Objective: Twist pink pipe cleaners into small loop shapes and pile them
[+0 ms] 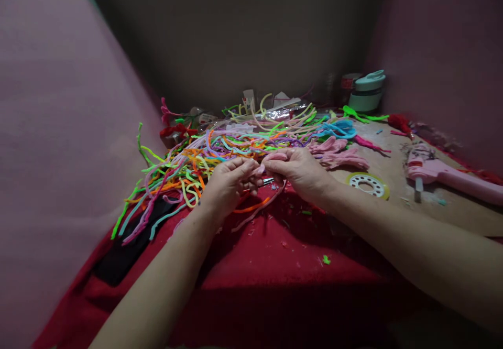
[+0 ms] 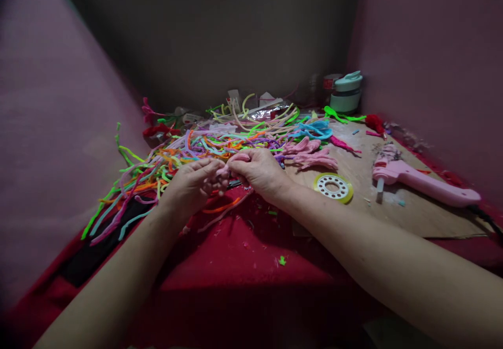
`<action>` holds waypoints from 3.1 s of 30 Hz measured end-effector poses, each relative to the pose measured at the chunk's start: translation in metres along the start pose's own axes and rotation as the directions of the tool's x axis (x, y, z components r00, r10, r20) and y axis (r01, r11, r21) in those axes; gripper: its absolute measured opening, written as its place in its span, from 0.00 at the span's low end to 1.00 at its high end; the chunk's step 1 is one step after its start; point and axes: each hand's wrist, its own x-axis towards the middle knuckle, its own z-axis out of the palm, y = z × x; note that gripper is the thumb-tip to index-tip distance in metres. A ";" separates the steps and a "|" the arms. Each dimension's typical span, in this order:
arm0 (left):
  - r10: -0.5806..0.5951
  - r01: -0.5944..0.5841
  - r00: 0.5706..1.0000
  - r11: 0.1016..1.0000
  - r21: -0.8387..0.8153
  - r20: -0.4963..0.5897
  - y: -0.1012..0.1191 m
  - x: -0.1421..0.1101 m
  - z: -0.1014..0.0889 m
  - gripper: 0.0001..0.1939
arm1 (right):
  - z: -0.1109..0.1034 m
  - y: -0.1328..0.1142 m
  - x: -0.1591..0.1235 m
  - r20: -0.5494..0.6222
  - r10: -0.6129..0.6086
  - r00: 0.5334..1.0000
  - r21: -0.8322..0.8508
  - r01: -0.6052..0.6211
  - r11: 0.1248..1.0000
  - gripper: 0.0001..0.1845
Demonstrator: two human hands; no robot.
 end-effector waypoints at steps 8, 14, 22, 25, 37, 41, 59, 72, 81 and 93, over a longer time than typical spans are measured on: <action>-0.168 0.169 0.979 0.986 -0.003 0.119 0.003 0.000 -0.009 0.08 | 0.000 -0.002 -0.003 0.029 -0.209 0.978 -0.379 0.204 0.902 0.08; -0.112 0.115 0.993 0.978 0.171 -0.031 0.005 -0.003 0.001 0.10 | 0.002 0.003 -0.005 0.046 -0.364 0.930 -0.627 0.310 0.715 0.08; 0.596 -0.330 0.764 0.035 0.943 0.246 -0.006 -0.008 0.013 0.10 | 0.010 0.001 -0.005 -0.110 -0.057 0.992 -0.388 0.010 0.922 0.10; 0.579 -0.378 0.663 -0.290 0.879 0.475 -0.008 -0.010 0.013 0.13 | 0.008 0.000 0.000 -0.062 0.307 0.950 0.064 -0.303 0.951 0.08; 0.202 -0.175 0.974 0.957 0.231 -0.100 0.009 0.000 -0.014 0.14 | -0.006 -0.009 0.004 0.057 -0.011 0.998 0.008 0.010 1.000 0.04; -0.024 0.019 0.996 0.998 0.062 0.084 0.008 -0.001 -0.015 0.13 | -0.004 -0.012 0.002 0.107 -0.045 0.993 -0.059 0.052 0.997 0.02; 0.426 -0.298 0.820 -0.252 0.921 0.382 -0.009 -0.004 0.010 0.13 | 0.000 0.002 0.003 -0.078 0.226 0.971 -0.023 -0.228 0.973 0.08; 0.030 -0.043 0.998 0.966 0.255 0.056 0.010 -0.008 0.006 0.15 | -0.001 -0.004 -0.002 -0.003 0.009 1.000 -0.002 -0.009 1.000 0.07; -0.162 0.152 0.958 0.987 0.061 0.237 0.011 -0.009 -0.005 0.11 | -0.002 -0.007 -0.003 0.068 0.013 0.998 0.017 -0.014 1.000 0.06; 0.344 -0.135 0.933 0.055 0.989 0.108 -0.006 -0.010 0.019 0.11 | 0.003 0.001 0.003 -0.147 0.166 0.975 -0.007 -0.169 0.986 0.12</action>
